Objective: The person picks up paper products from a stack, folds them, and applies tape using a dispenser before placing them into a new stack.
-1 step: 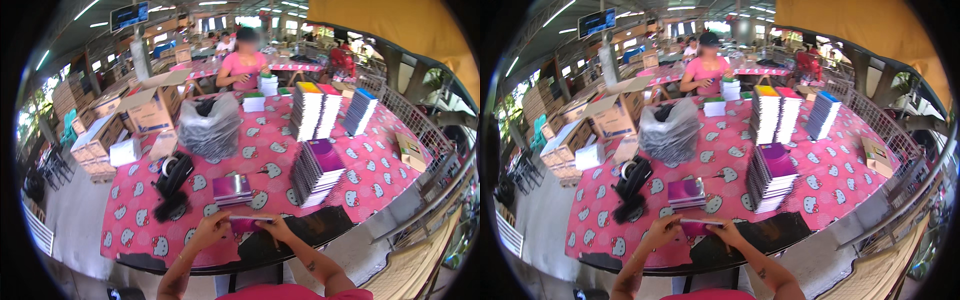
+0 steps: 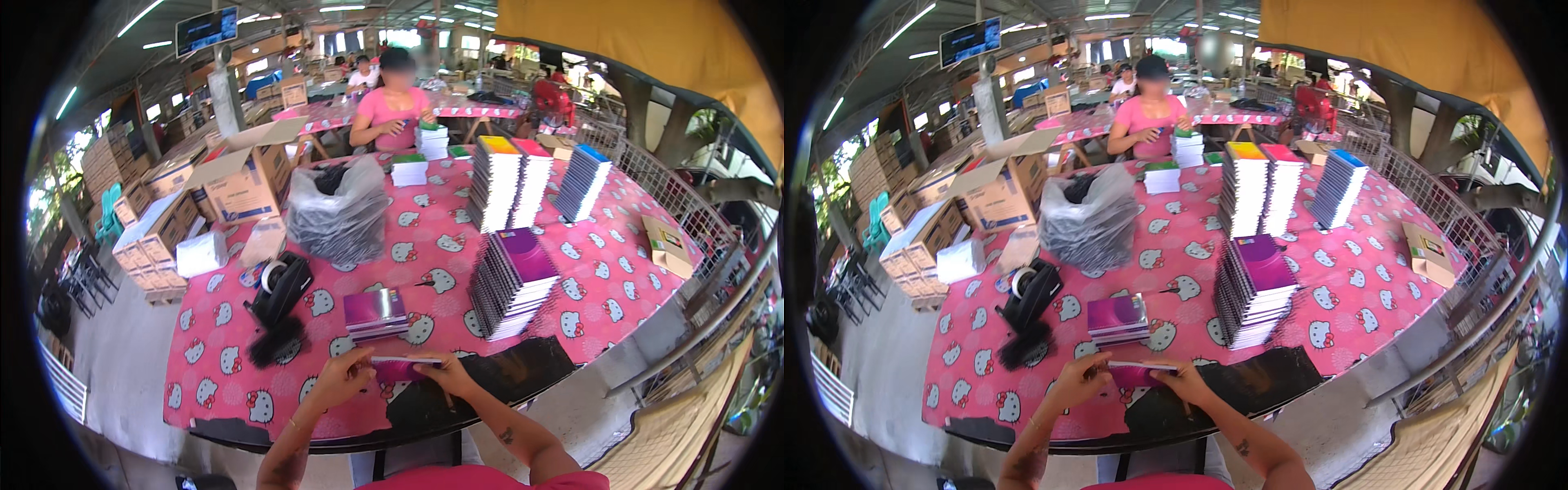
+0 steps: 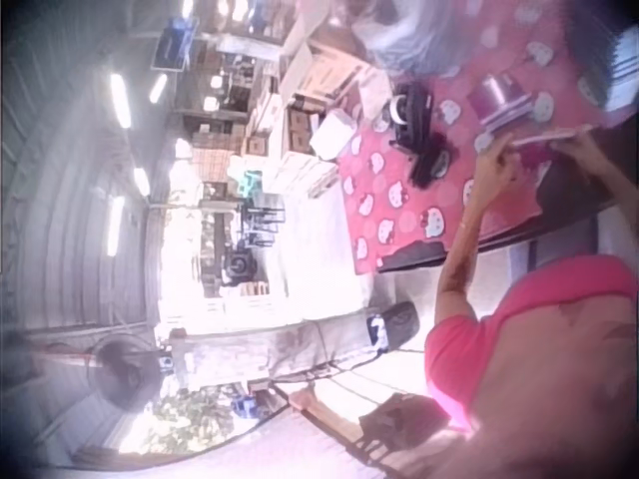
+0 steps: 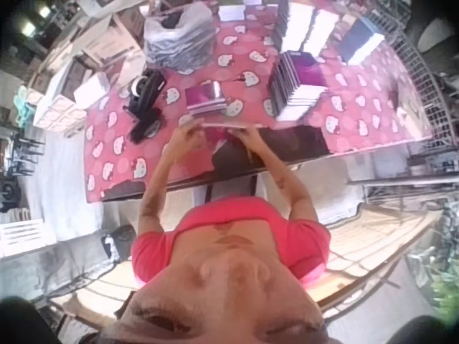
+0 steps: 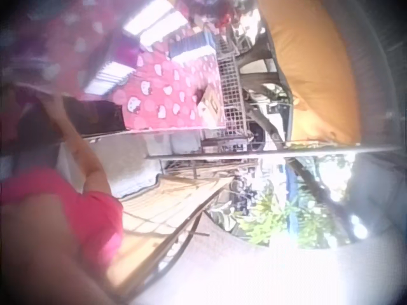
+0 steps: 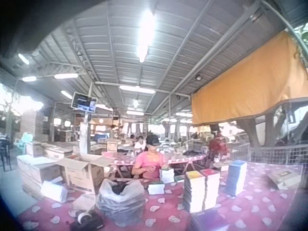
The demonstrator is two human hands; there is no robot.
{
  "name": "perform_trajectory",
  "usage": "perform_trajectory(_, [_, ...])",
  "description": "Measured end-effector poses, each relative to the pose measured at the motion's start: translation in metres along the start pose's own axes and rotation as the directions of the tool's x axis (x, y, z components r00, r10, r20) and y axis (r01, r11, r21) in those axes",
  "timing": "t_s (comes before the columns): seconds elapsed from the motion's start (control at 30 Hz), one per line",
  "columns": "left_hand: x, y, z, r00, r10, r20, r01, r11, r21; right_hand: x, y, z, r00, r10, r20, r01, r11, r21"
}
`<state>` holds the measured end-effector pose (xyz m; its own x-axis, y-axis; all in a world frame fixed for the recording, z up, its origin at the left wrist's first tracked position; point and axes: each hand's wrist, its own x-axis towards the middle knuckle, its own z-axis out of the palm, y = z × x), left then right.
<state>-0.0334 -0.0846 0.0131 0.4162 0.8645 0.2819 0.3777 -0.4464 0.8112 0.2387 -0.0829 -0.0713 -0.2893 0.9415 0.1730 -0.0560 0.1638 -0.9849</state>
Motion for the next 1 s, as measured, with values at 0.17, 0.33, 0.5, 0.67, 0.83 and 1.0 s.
perform_trajectory(0.17, [0.002, -0.015, 0.006, 0.989, -0.144, 0.015, 0.142, 0.986, 0.092, -0.003, -0.002, 0.001, 0.999, -0.038, 0.018, 0.038, 0.999, -0.036])
perform_trajectory(0.33, [0.003, -0.005, 0.014, 0.982, 0.155, -0.109, -0.13, 0.969, 0.208, -0.006, 0.004, -0.001, 0.999, -0.007, 0.037, 0.008, 1.0, -0.017])
perform_trajectory(0.5, [0.006, -0.012, 0.005, 0.988, 0.151, 0.025, -0.152, 0.964, 0.216, -0.007, 0.003, 0.003, 0.998, -0.035, 0.044, 0.038, 0.997, -0.061])
perform_trajectory(0.67, [0.004, -0.028, 0.008, 0.967, 0.252, 0.025, -0.242, 0.889, 0.39, -0.006, -0.002, 0.004, 0.999, -0.018, 0.045, 0.022, 0.996, -0.086])
perform_trajectory(0.83, [0.006, -0.006, 0.023, 0.986, 0.159, -0.058, -0.097, 0.812, 0.575, -0.01, -0.014, 0.013, 0.996, 0.075, -0.056, -0.077, 0.996, -0.036])
perform_trajectory(1.0, [-0.027, 0.021, 0.064, 0.948, 0.256, -0.189, 0.009, 0.573, 0.819, -0.018, -0.03, 0.025, 0.98, 0.043, -0.194, -0.062, 0.994, -0.094])
